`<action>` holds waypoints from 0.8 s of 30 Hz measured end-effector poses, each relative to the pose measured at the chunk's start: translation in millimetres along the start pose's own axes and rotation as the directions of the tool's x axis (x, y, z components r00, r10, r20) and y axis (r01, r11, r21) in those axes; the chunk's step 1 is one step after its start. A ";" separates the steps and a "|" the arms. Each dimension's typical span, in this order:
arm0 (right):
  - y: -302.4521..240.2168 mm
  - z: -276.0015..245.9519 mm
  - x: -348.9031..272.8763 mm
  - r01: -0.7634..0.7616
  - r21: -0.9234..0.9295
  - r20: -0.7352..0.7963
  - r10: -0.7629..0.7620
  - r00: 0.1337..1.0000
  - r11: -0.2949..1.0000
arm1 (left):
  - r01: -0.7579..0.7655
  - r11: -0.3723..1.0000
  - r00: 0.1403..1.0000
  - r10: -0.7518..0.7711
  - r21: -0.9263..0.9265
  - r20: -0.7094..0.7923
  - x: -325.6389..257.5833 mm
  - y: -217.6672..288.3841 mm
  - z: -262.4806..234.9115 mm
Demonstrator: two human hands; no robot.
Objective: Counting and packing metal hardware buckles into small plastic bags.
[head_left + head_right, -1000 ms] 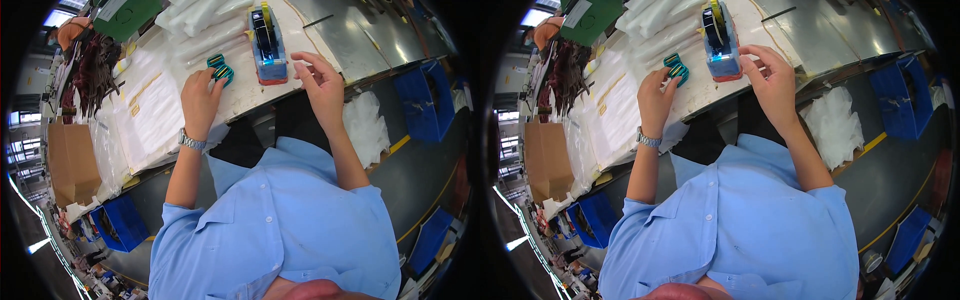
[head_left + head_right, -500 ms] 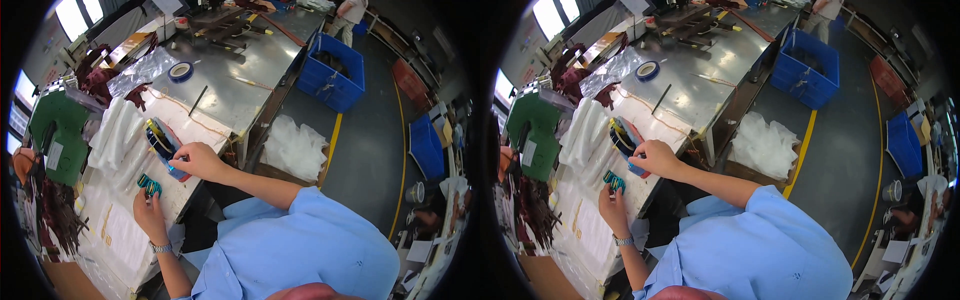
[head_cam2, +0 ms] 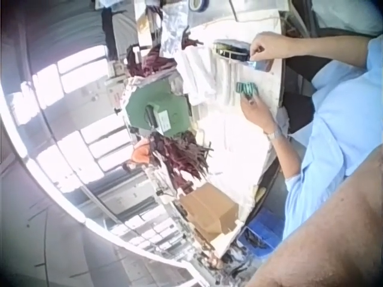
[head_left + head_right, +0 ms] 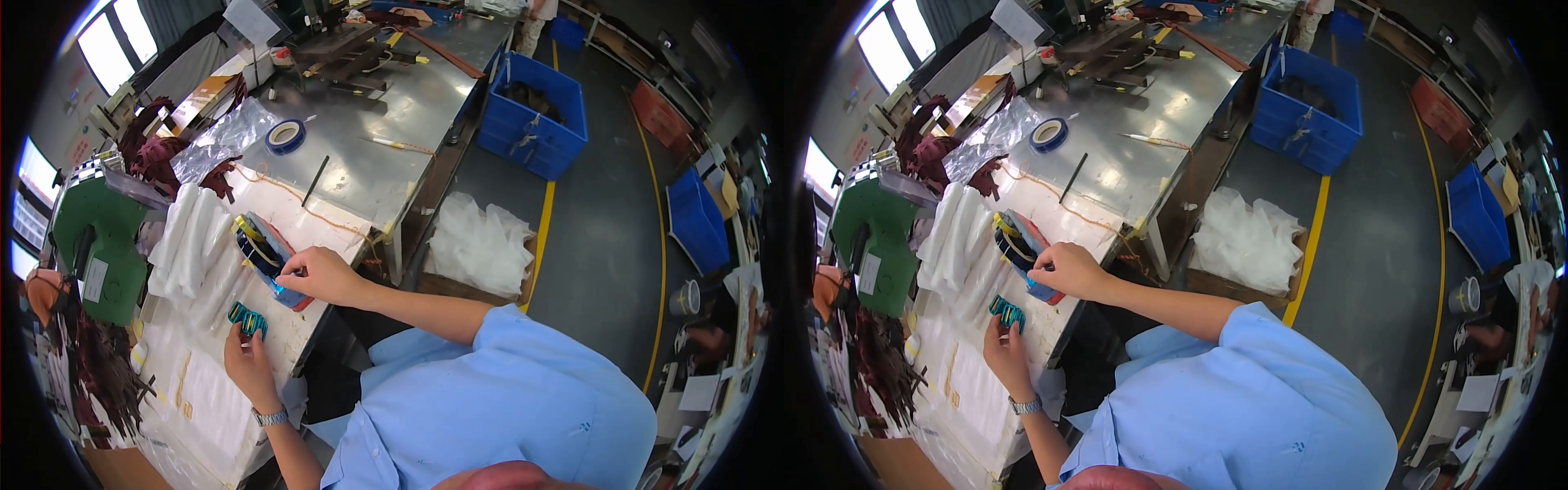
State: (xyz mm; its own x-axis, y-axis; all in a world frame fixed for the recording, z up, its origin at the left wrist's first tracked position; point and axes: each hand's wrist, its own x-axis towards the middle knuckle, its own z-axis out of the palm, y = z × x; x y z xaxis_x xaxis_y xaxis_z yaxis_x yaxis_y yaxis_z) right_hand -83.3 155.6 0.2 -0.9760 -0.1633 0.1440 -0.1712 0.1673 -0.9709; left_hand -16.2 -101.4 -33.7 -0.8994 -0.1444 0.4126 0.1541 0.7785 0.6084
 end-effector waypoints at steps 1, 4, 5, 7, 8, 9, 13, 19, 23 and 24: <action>-2.1 -0.2 -0.9 -0.007 0.010 0.005 0.007 1.000 1.000 | -0.004 1.000 1.000 0.004 -0.002 0.001 -0.5 0.2 -0.2; -1.0 0.6 -1.9 -0.006 0.008 -0.003 0.006 1.000 1.000 | -0.001 1.000 1.000 0.000 -0.022 -0.009 -1.1 0.6 0.1; -0.2 1.1 -2.0 0.001 -0.003 -0.009 -0.001 1.000 1.000 | 0.001 1.000 1.000 -0.001 -0.016 -0.002 -0.9 0.2 0.0; -0.2 2.5 -3.2 0.006 -0.008 -0.016 -0.006 1.000 1.000 | 0.002 1.000 1.000 -0.002 -0.011 0.002 -1.5 0.6 -1.5; -0.5 3.8 -3.8 0.010 -0.008 -0.017 -0.010 1.000 1.000 | 0.004 1.000 1.000 -0.004 -0.003 -0.004 -3.0 1.4 -3.5; -0.2 5.5 -3.7 0.011 -0.005 -0.014 -0.011 1.000 1.000 | 0.007 1.000 1.000 -0.007 0.005 -0.009 -4.5 1.9 -6.3; 1.0 11.2 -1.4 0.012 -0.025 -0.001 -0.012 1.000 1.000 | -0.002 0.993 0.997 0.011 0.115 -0.077 -9.0 9.4 -24.2; -4.3 -1.8 4.2 -0.118 0.110 0.066 0.111 0.992 0.987 | -0.317 0.946 0.936 0.323 0.065 -0.138 18.8 64.5 -20.1; 2.6 -3.5 10.6 -0.035 -0.049 0.049 0.038 0.998 0.998 | -0.470 0.861 0.876 0.482 0.195 -0.017 49.9 72.5 -4.9; 1.8 -1.3 10.8 -0.051 -0.047 0.073 0.055 0.996 0.998 | -0.466 0.867 0.881 0.474 0.178 -0.004 55.0 69.7 -1.5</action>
State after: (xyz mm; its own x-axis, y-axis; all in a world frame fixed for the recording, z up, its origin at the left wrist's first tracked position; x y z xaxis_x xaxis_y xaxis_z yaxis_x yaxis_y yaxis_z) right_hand -94.3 155.4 0.3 -0.9714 -0.2249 0.0761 -0.1269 0.2209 -0.9670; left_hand -54.3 -56.1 32.5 -0.7174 0.2396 0.6542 0.4798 0.8507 0.2146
